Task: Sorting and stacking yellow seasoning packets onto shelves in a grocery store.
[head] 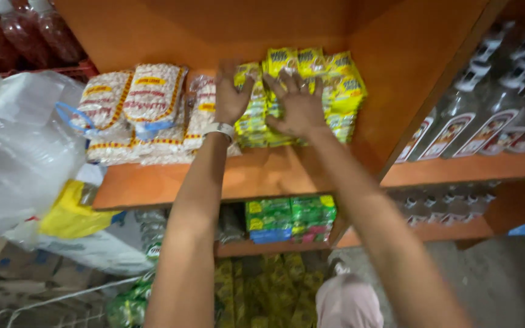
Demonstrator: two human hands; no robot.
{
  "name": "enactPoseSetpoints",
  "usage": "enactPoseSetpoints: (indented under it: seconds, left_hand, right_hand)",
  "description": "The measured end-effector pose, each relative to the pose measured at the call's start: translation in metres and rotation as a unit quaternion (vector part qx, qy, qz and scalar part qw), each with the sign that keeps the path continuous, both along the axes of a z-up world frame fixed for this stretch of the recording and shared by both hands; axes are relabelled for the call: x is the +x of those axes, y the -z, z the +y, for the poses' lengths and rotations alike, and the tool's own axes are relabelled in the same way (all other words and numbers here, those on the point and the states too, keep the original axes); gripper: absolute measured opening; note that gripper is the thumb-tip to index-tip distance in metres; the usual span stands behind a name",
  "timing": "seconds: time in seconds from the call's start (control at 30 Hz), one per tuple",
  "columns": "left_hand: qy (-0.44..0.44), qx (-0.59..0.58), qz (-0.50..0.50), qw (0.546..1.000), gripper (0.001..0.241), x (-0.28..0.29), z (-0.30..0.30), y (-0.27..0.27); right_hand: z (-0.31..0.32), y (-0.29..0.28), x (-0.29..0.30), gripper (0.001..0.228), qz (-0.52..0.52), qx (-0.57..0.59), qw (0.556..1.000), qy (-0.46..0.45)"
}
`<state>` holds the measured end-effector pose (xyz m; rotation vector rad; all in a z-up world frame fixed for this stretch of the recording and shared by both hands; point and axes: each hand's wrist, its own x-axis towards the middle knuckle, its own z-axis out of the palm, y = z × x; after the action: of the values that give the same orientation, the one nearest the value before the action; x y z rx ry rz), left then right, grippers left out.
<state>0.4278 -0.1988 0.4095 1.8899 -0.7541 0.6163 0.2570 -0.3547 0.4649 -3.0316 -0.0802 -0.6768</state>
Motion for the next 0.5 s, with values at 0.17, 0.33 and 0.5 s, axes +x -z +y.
enactPoseSetpoints:
  seconds: [0.17, 0.33, 0.5]
  left_hand:
    - [-0.034, -0.116, -0.098, 0.988, 0.044, -0.120, 0.054, -0.029]
    - [-0.028, -0.110, -0.104, 0.988, 0.028, -0.257, 0.153, -0.012]
    - [-0.067, -0.179, 0.070, 0.979, 0.020, -0.314, 0.233, 0.103]
  right_hand:
    - [-0.066, 0.032, -0.029, 0.081, -0.187, 0.233, 0.946, -0.124]
    - [-0.039, 0.102, -0.072, 0.063, -0.128, 0.448, 0.880, -0.093]
    - [0.022, 0.167, -0.130, 0.061, -0.051, 0.518, 0.848, -0.099]
